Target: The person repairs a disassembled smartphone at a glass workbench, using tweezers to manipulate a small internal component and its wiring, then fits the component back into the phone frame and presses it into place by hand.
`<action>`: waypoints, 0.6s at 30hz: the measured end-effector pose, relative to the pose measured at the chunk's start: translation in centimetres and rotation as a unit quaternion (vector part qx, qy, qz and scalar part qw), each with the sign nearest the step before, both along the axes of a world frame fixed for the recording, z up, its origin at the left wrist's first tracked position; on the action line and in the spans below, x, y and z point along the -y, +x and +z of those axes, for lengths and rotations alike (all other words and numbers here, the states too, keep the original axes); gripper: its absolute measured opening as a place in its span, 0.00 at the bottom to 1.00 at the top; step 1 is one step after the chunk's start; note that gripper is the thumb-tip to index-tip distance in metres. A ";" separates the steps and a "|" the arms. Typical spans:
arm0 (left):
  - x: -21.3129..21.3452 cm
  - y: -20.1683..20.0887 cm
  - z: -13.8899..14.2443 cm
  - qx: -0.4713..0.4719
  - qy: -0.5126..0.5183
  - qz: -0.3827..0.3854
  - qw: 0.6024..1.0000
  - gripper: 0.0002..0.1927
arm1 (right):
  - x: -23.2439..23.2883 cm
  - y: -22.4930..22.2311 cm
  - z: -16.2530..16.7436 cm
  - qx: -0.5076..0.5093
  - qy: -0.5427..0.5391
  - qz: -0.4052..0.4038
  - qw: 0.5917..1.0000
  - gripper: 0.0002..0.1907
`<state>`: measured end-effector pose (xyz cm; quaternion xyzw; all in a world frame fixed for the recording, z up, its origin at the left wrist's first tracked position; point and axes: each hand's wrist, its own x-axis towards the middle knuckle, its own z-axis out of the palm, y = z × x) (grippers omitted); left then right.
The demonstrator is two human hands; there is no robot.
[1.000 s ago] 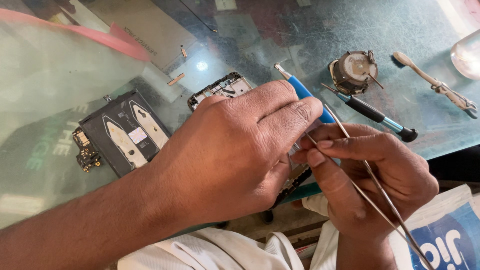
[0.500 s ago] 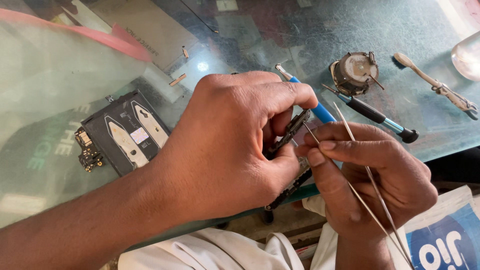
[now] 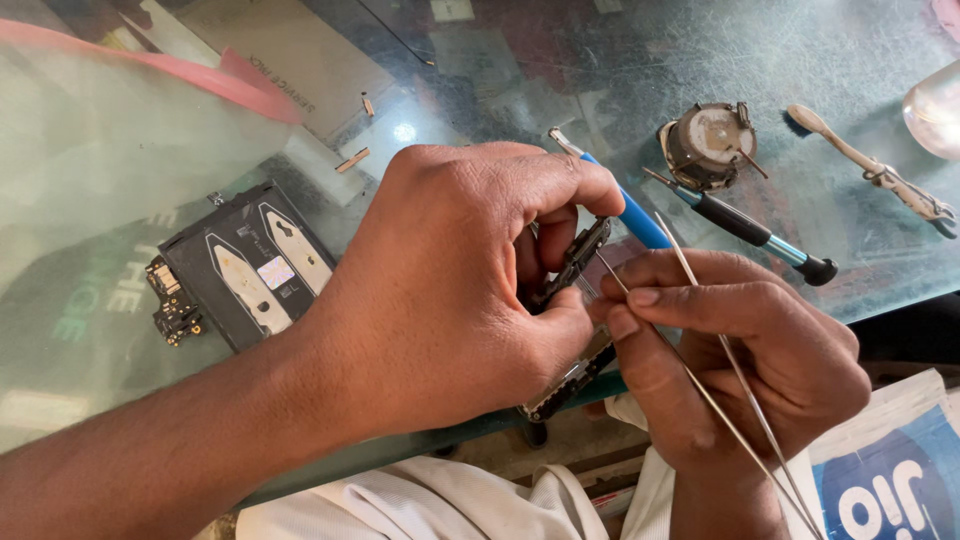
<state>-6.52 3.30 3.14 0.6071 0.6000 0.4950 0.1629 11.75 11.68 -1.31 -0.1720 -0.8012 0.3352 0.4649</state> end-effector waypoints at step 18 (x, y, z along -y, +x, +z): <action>0.1 0.1 0.3 0.091 -0.067 -0.010 0.994 0.13 | 0.4 0.3 0.3 0.023 0.017 -0.003 1.000 0.10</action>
